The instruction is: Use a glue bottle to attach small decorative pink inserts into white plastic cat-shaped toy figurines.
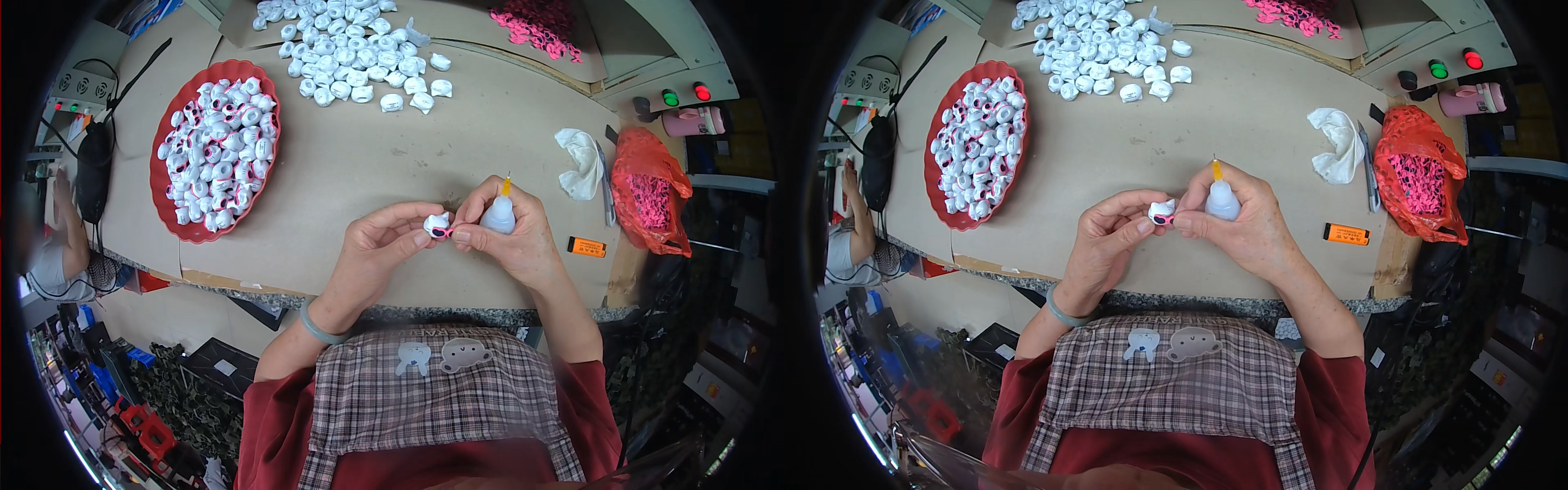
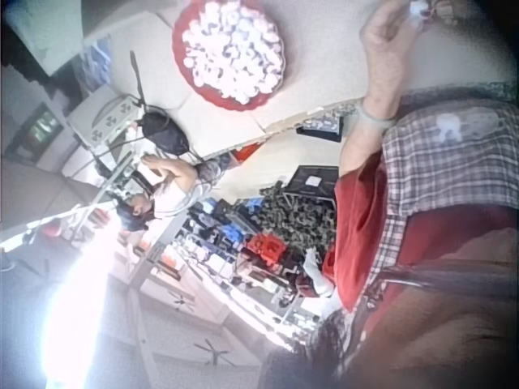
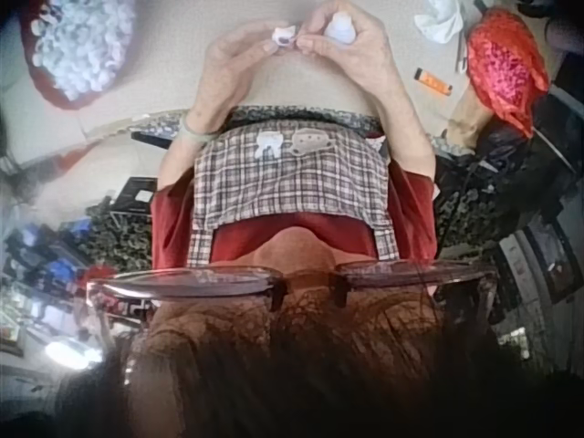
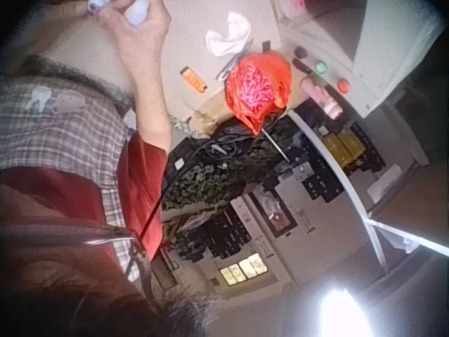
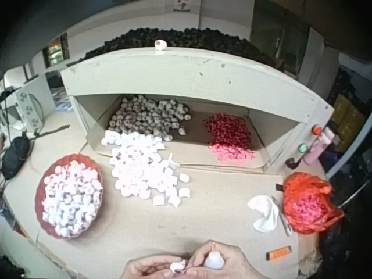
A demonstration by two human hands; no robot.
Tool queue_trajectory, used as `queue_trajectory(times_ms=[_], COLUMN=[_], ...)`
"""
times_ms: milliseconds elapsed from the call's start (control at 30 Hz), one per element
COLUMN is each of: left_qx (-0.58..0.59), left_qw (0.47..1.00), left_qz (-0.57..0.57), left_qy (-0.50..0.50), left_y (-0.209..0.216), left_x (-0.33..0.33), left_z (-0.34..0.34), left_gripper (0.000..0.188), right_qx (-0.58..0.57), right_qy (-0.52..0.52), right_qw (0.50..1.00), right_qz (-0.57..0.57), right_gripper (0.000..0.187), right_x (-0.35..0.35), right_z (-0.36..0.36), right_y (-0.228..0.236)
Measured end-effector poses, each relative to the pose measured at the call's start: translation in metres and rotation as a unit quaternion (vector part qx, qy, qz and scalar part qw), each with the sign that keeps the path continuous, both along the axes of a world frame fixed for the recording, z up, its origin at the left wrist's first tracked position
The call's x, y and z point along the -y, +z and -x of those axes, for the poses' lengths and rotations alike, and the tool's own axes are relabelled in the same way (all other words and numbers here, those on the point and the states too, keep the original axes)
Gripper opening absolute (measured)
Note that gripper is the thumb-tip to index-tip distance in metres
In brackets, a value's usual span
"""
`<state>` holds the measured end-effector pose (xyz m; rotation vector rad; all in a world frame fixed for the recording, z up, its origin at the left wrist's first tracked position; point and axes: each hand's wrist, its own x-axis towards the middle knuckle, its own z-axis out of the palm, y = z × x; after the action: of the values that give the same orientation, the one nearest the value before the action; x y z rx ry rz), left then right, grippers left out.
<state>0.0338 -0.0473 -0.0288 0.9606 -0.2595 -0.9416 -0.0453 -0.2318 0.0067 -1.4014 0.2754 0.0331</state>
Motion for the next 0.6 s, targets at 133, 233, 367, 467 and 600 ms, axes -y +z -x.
queue_trajectory(times_ms=[133, 233, 367, 467, 600], left_qx=[0.009, 0.023, 0.087, 0.137, 0.153], left_qw=[1.000, 1.000, 0.996, 0.989, 0.986], left_qz=[-0.012, -0.009, -0.033, -0.056, -0.065], left_qy=[0.003, 0.005, 0.008, 0.015, 0.029], left_y=[0.000, 0.000, 0.004, 0.006, 0.006], left_x=[0.000, 0.001, 0.000, 0.001, 0.004], left_z=[0.000, 0.001, 0.002, 0.003, 0.004], left_gripper=[0.031, 0.031, 0.031, 0.031, 0.029], right_qx=[-0.013, -0.028, -0.051, -0.045, -0.021], right_qy=[0.000, -0.006, -0.010, -0.033, -0.053], right_qw=[1.000, 1.000, 0.998, 0.993, 0.987], right_qz=[0.006, 0.002, 0.038, 0.103, 0.150], right_gripper=[0.019, 0.018, 0.019, 0.020, 0.021], right_x=[0.000, 0.000, -0.001, -0.006, -0.014], right_z=[0.000, -0.001, 0.000, 0.001, 0.002], right_y=[-0.001, -0.001, 0.001, 0.001, -0.002])
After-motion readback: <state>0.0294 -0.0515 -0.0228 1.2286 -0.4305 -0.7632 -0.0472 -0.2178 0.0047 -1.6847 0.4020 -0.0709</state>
